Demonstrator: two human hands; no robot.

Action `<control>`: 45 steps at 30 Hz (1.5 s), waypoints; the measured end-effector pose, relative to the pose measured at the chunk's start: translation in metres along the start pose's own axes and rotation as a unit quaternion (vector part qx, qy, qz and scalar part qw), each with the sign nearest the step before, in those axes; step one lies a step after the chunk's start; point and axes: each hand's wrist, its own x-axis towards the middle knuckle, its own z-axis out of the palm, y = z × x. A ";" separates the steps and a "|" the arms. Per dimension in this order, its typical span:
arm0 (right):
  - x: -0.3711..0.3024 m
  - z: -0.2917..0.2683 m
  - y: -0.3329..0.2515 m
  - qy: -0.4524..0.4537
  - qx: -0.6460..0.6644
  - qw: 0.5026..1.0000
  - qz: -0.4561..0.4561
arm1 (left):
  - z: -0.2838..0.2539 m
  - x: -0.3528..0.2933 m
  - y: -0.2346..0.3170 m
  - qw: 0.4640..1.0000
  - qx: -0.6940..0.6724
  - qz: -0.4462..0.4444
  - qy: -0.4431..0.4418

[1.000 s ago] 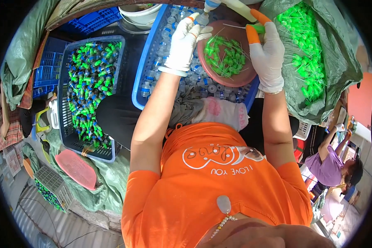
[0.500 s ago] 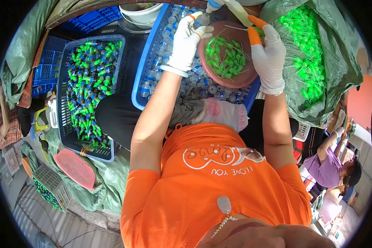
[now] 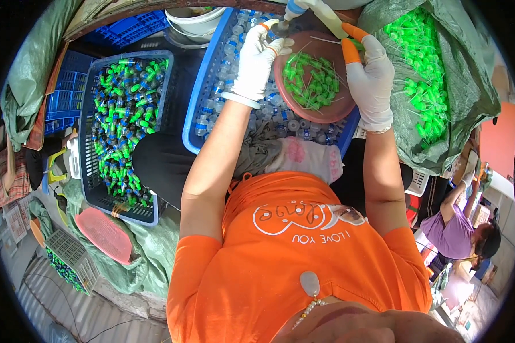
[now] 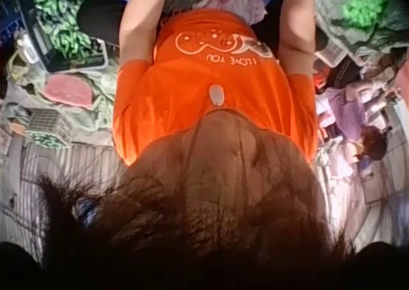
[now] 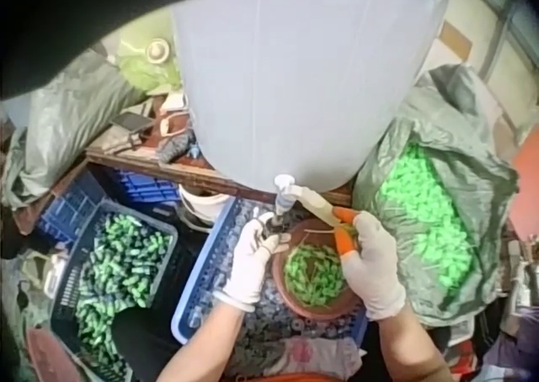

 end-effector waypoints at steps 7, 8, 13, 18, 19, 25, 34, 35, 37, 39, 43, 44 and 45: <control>-0.012 0.008 -0.010 0.066 0.108 0.990 -0.065 | -0.003 -0.014 0.003 0.997 0.071 -0.001 0.006; -0.014 0.008 -0.010 0.066 0.107 0.990 -0.063 | -0.003 -0.018 0.005 0.996 0.089 0.002 -0.006; -0.021 0.012 -0.005 -0.019 -0.052 0.995 -0.081 | 0.007 -0.036 0.018 0.988 0.132 0.018 -0.075; -0.028 0.021 0.012 -0.071 -0.061 0.990 -0.106 | 0.033 -0.054 0.040 0.977 0.094 -0.162 -0.098; -0.029 0.023 0.013 -0.080 -0.039 0.991 -0.104 | 0.036 -0.056 0.039 0.978 0.140 -0.124 -0.089; -0.042 0.028 0.016 -0.118 0.065 0.988 0.077 | 0.054 -0.069 0.017 0.935 0.340 0.101 -0.033; -0.058 0.007 0.035 -0.227 0.155 0.937 0.217 | 0.031 -0.080 0.017 0.875 0.440 0.146 -0.138; -0.058 0.005 0.037 -0.253 0.099 0.936 0.224 | 0.031 -0.083 0.016 0.882 0.431 0.132 -0.139; -0.066 0.007 0.041 -0.236 0.070 0.961 0.125 | 0.029 -0.088 0.015 0.894 0.413 0.105 -0.141; -0.074 0.008 0.043 -0.196 0.008 0.978 -0.077 | 0.028 -0.093 0.014 0.906 0.391 0.085 -0.141; -0.079 0.004 0.038 -0.300 0.280 0.821 0.397 | 0.030 -0.110 0.018 0.917 0.370 0.055 -0.140; -0.079 0.007 0.035 -0.296 0.279 0.822 0.398 | 0.030 -0.116 0.022 0.905 0.398 0.064 -0.134; -0.080 0.017 0.030 -0.323 0.256 0.817 0.403 | 0.028 -0.120 0.025 0.892 0.426 0.073 -0.128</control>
